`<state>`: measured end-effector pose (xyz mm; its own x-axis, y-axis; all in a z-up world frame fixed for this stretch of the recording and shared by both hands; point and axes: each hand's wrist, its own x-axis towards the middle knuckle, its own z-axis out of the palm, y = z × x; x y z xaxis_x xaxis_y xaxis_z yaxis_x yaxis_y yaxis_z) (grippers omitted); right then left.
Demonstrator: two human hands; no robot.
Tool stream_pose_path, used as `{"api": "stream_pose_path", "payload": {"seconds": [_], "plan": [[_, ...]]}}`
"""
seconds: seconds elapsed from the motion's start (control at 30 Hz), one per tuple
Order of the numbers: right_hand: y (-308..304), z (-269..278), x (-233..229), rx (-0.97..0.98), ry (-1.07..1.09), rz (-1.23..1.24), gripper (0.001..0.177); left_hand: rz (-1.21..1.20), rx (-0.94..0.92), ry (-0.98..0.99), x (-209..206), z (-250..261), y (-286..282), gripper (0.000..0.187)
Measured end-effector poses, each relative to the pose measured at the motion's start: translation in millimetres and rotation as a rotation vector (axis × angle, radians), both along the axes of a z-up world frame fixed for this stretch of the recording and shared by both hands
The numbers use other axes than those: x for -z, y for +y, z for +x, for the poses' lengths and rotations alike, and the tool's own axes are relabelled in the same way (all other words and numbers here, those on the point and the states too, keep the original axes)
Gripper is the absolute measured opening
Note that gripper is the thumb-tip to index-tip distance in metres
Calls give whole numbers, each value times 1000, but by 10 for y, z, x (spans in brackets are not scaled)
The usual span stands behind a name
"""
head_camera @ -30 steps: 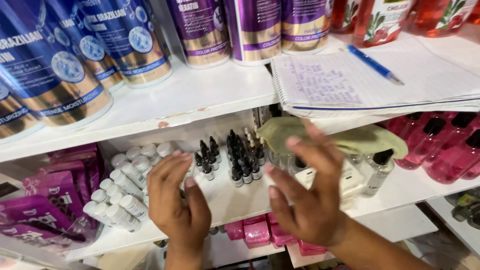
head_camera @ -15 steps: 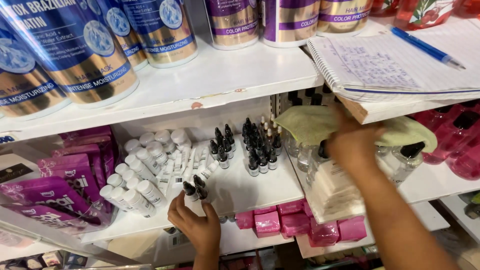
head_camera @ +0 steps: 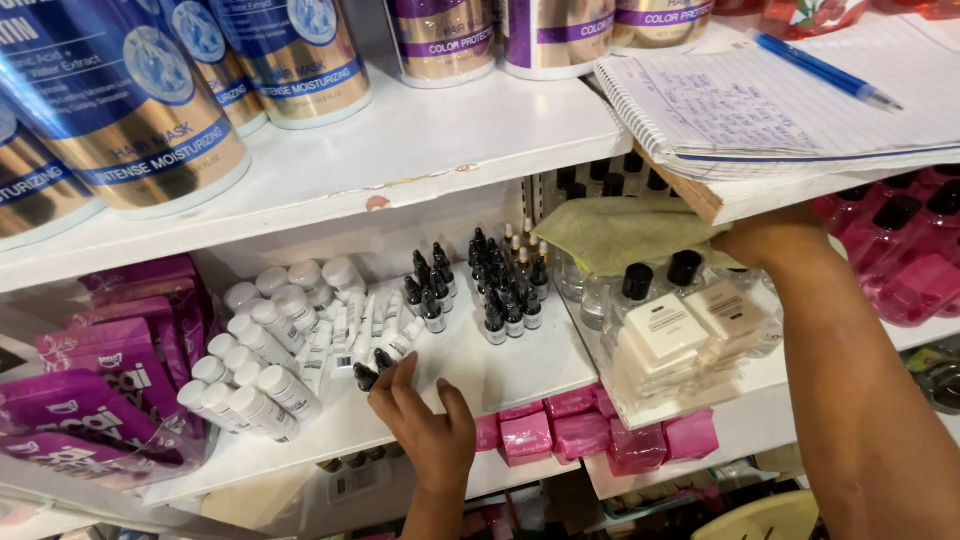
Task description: Cleaning small serum bottles with a cloth and writing down inventory counts in a notebook.
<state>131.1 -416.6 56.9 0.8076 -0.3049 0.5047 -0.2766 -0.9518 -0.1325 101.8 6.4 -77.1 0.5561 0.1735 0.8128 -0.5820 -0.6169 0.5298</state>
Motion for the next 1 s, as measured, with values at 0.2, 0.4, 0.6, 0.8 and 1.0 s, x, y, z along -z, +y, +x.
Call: {"api": "stream_pose_path", "payload": {"seconds": [0.2, 0.4, 0.6, 0.8, 1.0], "plan": [[-104, 112, 22, -62, -267, -132, 52, 5, 69, 27, -122, -66, -94, 46], [-436, 182, 225, -92, -554, 20, 41, -72, 173, 87, -220, -97, -200, 47], [235, -73, 289, -523, -1103, 942, 70, -133, 365, 68, -362, -202, -375, 50], [1311, -484, 494, -522, -966, 415, 71, -511, 1018, 453, -516, -202, -520, 60], [2425, -1053, 881, -970, -615, 239, 63, -1094, 1683, 624, -469, -162, -454, 77]]}}
